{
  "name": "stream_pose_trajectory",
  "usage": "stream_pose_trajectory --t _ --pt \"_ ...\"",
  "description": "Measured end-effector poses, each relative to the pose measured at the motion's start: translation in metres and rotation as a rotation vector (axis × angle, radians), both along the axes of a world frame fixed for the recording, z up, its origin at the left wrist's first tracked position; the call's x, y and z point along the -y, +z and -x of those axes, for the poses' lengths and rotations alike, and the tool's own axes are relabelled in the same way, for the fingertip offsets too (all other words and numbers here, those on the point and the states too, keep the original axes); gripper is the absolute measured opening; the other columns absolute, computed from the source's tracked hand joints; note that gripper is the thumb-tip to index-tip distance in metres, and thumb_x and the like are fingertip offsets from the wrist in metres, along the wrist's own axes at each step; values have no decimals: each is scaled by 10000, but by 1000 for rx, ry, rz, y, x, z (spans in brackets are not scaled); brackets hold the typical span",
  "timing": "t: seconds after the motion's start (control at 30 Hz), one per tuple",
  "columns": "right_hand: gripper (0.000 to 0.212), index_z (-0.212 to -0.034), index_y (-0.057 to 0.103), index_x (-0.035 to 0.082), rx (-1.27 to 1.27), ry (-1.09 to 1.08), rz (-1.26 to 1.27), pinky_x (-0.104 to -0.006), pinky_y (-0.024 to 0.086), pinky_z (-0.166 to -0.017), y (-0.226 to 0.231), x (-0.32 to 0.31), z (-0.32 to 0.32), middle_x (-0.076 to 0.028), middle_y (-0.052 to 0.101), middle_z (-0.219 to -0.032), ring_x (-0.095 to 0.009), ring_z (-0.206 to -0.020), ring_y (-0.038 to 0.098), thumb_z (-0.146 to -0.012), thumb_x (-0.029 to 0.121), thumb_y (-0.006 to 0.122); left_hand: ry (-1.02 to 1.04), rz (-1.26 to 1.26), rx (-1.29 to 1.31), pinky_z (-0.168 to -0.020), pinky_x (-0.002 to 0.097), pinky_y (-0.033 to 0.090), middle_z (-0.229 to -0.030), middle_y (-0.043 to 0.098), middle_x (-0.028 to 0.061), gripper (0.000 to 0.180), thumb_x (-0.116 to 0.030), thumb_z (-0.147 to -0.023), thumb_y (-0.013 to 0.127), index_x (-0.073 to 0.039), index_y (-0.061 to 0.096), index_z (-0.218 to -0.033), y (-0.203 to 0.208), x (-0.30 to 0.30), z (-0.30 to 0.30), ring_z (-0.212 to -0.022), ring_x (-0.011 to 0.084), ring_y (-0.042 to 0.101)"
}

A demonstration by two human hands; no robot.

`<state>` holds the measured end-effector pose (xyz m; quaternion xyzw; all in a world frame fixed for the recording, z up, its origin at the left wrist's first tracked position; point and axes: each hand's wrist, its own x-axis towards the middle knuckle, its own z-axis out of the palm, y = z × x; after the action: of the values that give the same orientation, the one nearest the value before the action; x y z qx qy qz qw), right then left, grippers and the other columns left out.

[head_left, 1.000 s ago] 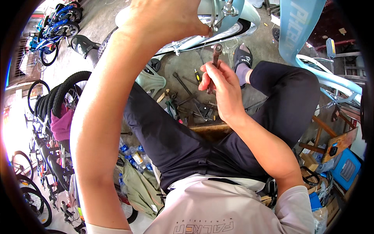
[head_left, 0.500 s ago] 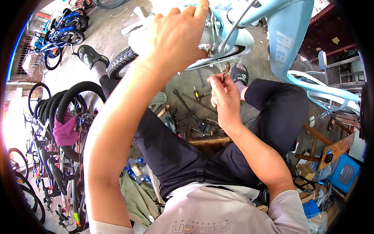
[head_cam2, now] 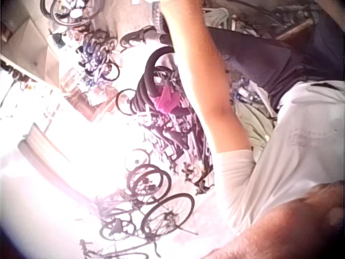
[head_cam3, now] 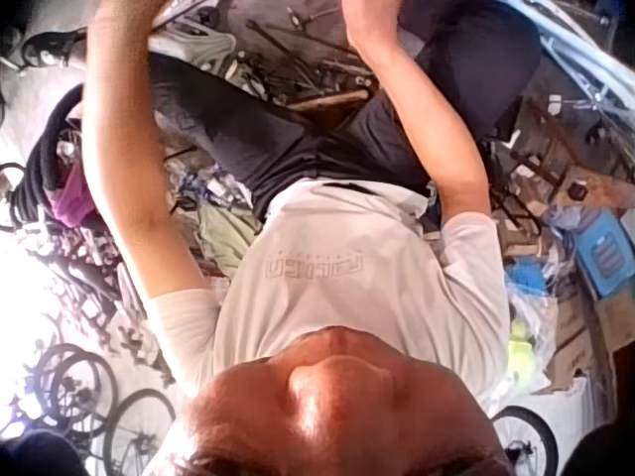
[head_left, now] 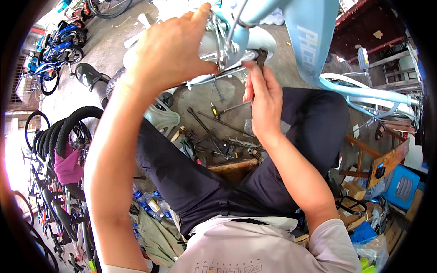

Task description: The person sits on the floor and uses a wrench to tighten or loosen bolts on the front fork and wheel area of a light blue bicycle, then manipulates cables and components on the handlebars and front frame by hand and with the wrench.

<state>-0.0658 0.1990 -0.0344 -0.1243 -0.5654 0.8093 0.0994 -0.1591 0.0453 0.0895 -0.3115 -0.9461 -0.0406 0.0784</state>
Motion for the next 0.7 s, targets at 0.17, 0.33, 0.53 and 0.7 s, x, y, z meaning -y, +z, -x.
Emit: stream_pose_trajectory --t 0.17,0.33,0.53,0.7 --pt "248 -1156 591 30 -31 -12 -54 -230 343 -473 30 -16 12 6 514 -739 -62 -543 428 -1050 244 524 29 26 38 -794 494 521 -992 691 233 919 -375 -637 852 -97 456 -1417 4 -2 0 -941 446 662" --pt "195 -1065 531 37 -126 7 -24 -258 379 -435 26 -28 23 -22 535 -720 -91 -522 490 -1015 220 577 85 159 68 -892 473 514 -1131 656 252 917 -372 -712 829 12 406 -1429 28 -17 -17 -1046 418 638" --pt "196 -896 569 41 -71 -12 58 -233 403 -468 15 -30 15 6 526 -663 -67 -535 505 -986 211 605 96 170 -67 -1043 470 461 -1351 533 288 1010 -384 -737 836 78 316 -1470 24 -2 -21 -1259 397 532" --pt "185 -965 596 37 16 -9 -42 -190 347 -421 22 -41 -3 -49 653 -836 -77 -699 630 -997 219 602 157 -696 -433 -1075 396 393 -1442 517 141 625 -173 -914 723 -35 442 -1455 -40 51 -55 -1304 249 486"
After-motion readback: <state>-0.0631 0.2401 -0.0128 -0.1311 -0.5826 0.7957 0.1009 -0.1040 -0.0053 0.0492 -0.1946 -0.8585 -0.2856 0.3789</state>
